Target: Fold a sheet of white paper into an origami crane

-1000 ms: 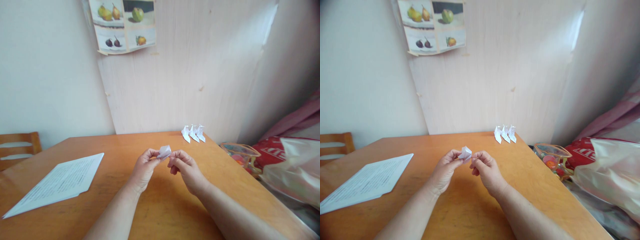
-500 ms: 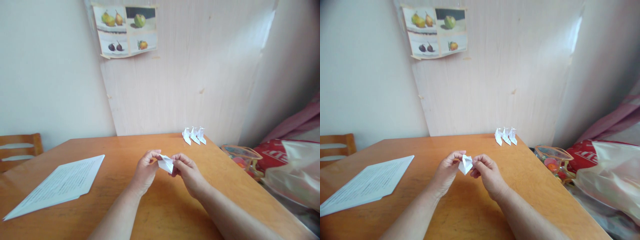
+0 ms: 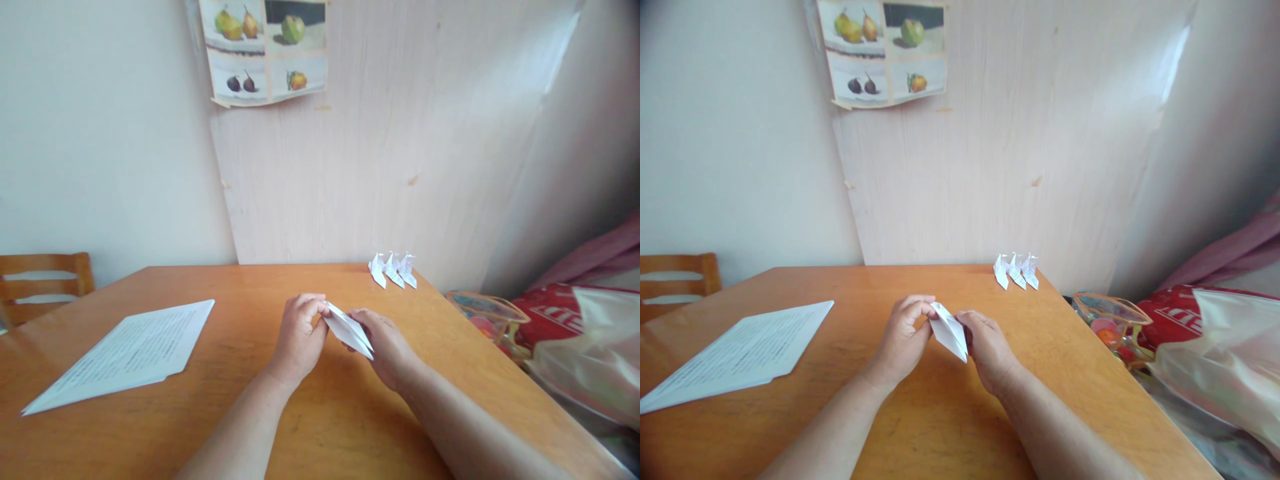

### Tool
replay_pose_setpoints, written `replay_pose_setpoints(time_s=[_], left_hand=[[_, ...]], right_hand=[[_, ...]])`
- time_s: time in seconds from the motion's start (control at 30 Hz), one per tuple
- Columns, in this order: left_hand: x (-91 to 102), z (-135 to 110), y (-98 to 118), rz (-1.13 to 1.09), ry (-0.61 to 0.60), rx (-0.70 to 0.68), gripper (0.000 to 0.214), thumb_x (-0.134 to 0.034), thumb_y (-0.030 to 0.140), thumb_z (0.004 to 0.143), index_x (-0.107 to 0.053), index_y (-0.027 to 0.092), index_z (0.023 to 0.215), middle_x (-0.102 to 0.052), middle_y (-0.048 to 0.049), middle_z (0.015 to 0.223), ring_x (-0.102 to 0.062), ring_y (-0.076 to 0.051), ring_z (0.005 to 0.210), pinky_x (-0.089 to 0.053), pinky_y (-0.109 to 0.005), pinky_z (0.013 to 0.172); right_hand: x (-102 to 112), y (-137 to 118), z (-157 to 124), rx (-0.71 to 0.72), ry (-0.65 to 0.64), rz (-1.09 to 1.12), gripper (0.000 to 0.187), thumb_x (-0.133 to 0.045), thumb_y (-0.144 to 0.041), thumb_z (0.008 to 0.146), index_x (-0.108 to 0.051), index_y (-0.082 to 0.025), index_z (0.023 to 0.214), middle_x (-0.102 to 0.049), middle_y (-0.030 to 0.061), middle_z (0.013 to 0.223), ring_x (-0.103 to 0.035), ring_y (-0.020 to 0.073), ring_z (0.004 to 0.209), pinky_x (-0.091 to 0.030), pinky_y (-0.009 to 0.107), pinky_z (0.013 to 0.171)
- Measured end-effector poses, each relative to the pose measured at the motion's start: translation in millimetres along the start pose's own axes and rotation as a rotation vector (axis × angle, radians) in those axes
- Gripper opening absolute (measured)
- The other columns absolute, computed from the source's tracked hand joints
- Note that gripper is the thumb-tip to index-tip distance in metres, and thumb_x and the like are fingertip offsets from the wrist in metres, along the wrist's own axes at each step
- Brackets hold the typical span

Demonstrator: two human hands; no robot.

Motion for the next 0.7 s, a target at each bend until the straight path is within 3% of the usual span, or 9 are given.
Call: replay_pose_setpoints(time_s=[0.3, 0.5, 0.7], left_hand=[[2.1, -2, 3, 0.120, 0.026, -0.057, 0.021, -0.064, 0.010, 0.081, -0.074, 0.028, 0.083, -0.060, -0.0070, 0.119, -0.051, -0.030, 0.120, -0.035, -0.046, 0.106], [-2.0, -3, 0, 0.095, -0.004, -0.052, 0.020, -0.062, 0.013, 0.085, -0.075, 0.027, 0.089, -0.061, -0.0060, 0.101, -0.058, -0.024, 0.102, -0.043, -0.038, 0.095], [-12.7, -4, -7, -0.014, -0.115, 0.062, 0.024, -0.052, 0.014, 0.090, -0.073, 0.023, 0.097, -0.066, -0.0036, 0.095, -0.062, -0.020, 0.094, -0.046, -0.032, 0.087]], right_hand=[[-1, 13, 1, -0.047, -0.030, 0.097, 0.020, -0.070, -0.039, 0.079, -0.063, -0.021, 0.074, -0.059, -0.0001, 0.069, -0.051, 0.0154, 0.064, -0.038, 0.028, 0.061], [1, 14, 0, -0.069, -0.007, 0.158, 0.019, -0.075, -0.033, 0.076, -0.063, -0.018, 0.074, -0.058, -0.0004, 0.069, -0.051, 0.0135, 0.063, -0.039, 0.026, 0.060], [2, 13, 1, -0.069, 0.004, 0.141, 0.021, -0.076, -0.034, 0.074, -0.062, -0.018, 0.075, -0.058, -0.0001, 0.069, -0.051, 0.0137, 0.064, -0.039, 0.027, 0.060]])
Point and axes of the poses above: each hand's wrist, its own z-axis towards the middle knuckle, its own x-axis out of the back of the hand, y = z × x, the point moved 10 cm from there along z, towards the middle knuckle
